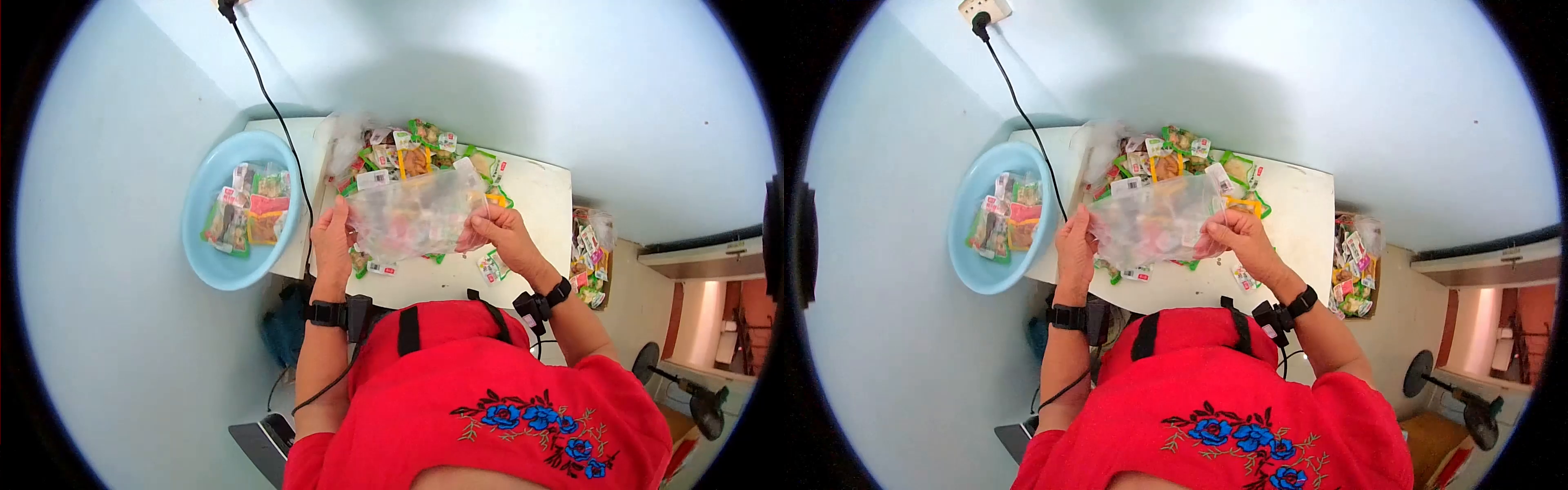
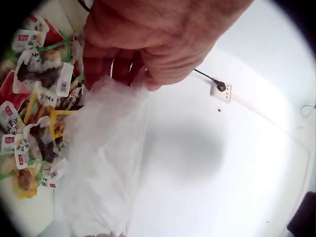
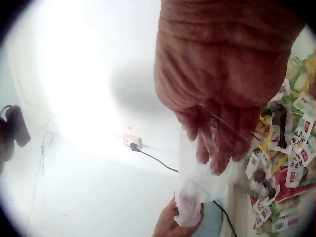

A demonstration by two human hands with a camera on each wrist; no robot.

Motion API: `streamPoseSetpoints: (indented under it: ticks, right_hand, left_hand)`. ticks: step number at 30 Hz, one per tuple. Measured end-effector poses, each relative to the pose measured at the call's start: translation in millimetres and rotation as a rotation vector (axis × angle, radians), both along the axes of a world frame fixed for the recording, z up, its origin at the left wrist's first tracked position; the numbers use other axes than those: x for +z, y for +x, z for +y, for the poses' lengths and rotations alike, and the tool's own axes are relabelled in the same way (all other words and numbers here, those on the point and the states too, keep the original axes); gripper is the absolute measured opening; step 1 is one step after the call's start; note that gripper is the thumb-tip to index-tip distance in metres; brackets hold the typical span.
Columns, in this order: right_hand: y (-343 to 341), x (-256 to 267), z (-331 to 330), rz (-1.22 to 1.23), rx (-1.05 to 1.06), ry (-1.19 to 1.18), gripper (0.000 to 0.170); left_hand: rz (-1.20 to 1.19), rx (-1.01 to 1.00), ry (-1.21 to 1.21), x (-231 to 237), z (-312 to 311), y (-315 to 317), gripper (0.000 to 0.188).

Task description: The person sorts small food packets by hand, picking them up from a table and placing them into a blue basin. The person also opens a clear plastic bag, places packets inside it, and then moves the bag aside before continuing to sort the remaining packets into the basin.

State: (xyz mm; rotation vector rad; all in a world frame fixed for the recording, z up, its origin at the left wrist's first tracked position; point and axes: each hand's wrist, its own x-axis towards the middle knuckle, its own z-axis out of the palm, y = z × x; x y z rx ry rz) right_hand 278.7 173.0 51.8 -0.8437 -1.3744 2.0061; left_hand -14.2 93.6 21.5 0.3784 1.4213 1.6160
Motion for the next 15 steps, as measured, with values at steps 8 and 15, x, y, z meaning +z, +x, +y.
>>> streamPoseSetpoints:
  ticks: [8,15]
  right_hand:
    - [10.6,-20.7,25.0,0.155,0.004,-0.103,0.020]
    - [11.6,-23.0,31.5,0.298,0.035,-0.178,0.020]
  left_hand:
    - [-0.147,-0.005,-0.161,4.6,-20.1,43.0,0.049]
    - [0.041,-0.020,-0.019,4.2,-30.6,63.8,0.022]
